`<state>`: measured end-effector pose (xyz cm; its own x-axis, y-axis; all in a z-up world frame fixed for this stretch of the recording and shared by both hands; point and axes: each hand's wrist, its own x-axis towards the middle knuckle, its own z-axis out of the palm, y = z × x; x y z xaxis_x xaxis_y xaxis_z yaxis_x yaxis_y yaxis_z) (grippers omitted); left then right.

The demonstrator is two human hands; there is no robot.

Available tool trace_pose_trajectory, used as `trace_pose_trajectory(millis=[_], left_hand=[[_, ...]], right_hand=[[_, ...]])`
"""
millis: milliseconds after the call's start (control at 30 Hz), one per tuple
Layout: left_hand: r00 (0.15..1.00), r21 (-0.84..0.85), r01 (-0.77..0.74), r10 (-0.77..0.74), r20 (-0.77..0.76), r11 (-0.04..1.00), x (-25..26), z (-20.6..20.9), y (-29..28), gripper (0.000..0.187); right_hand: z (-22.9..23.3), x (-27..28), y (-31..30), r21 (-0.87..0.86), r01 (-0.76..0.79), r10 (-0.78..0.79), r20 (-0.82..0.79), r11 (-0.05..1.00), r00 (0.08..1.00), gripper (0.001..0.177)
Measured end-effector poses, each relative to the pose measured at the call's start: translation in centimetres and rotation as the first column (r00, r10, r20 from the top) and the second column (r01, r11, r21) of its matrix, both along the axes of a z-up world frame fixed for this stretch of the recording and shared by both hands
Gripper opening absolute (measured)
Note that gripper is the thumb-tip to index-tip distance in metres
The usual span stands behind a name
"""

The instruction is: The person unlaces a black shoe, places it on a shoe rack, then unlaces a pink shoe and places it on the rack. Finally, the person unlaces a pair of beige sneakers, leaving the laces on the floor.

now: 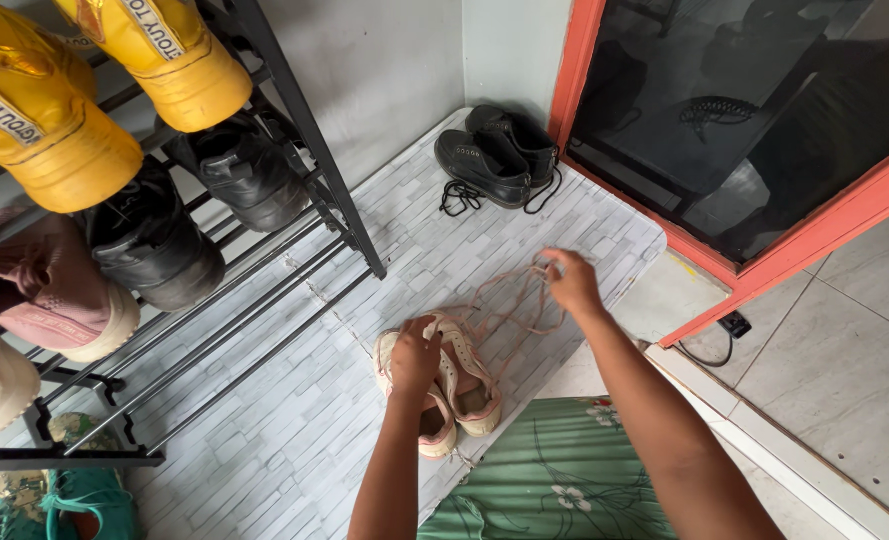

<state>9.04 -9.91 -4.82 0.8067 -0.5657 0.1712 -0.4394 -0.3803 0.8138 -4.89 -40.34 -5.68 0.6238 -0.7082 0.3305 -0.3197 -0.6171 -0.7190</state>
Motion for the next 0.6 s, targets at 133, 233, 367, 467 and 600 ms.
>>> trace_pose_trajectory(millis=[133,233,367,467,600], left_hand=[[0.984,0.068,0.023,-0.035,0.177,0.997,-0.4,0.7,-0.5,0.031],[0.998,0.091,0.014,-0.018,0.053,0.996,-0.6,1.1,-1.0,0.021],[0.996,-0.069,0.078,-0.074,0.054,0.995,-0.5,2.2,-1.9,0.018],[0.996,-0.131,0.068,-0.06,0.063,0.989,-0.5,3.2,-2.6,0.019],[0.999,-0.301,-0.028,0.036,0.021,0.953,0.0,4.9,-2.5,0.025]], right_hand=[[-2.7,0.7,1.7,0.04,-0.146,0.149,-0.113,0.989,0.982,0.024],[-3.6,0.8,4.3,0.054,-0.271,0.276,-0.185,0.961,0.943,0.028],[-2.4,2.2,8.7,0.148,-0.442,0.456,-0.076,0.885,0.887,0.044],[-1.6,2.8,10.5,0.141,-0.487,0.498,-0.05,0.862,0.866,0.033],[-2.8,3.4,9.6,0.09,-0.494,0.497,-0.02,0.865,0.867,0.01]])
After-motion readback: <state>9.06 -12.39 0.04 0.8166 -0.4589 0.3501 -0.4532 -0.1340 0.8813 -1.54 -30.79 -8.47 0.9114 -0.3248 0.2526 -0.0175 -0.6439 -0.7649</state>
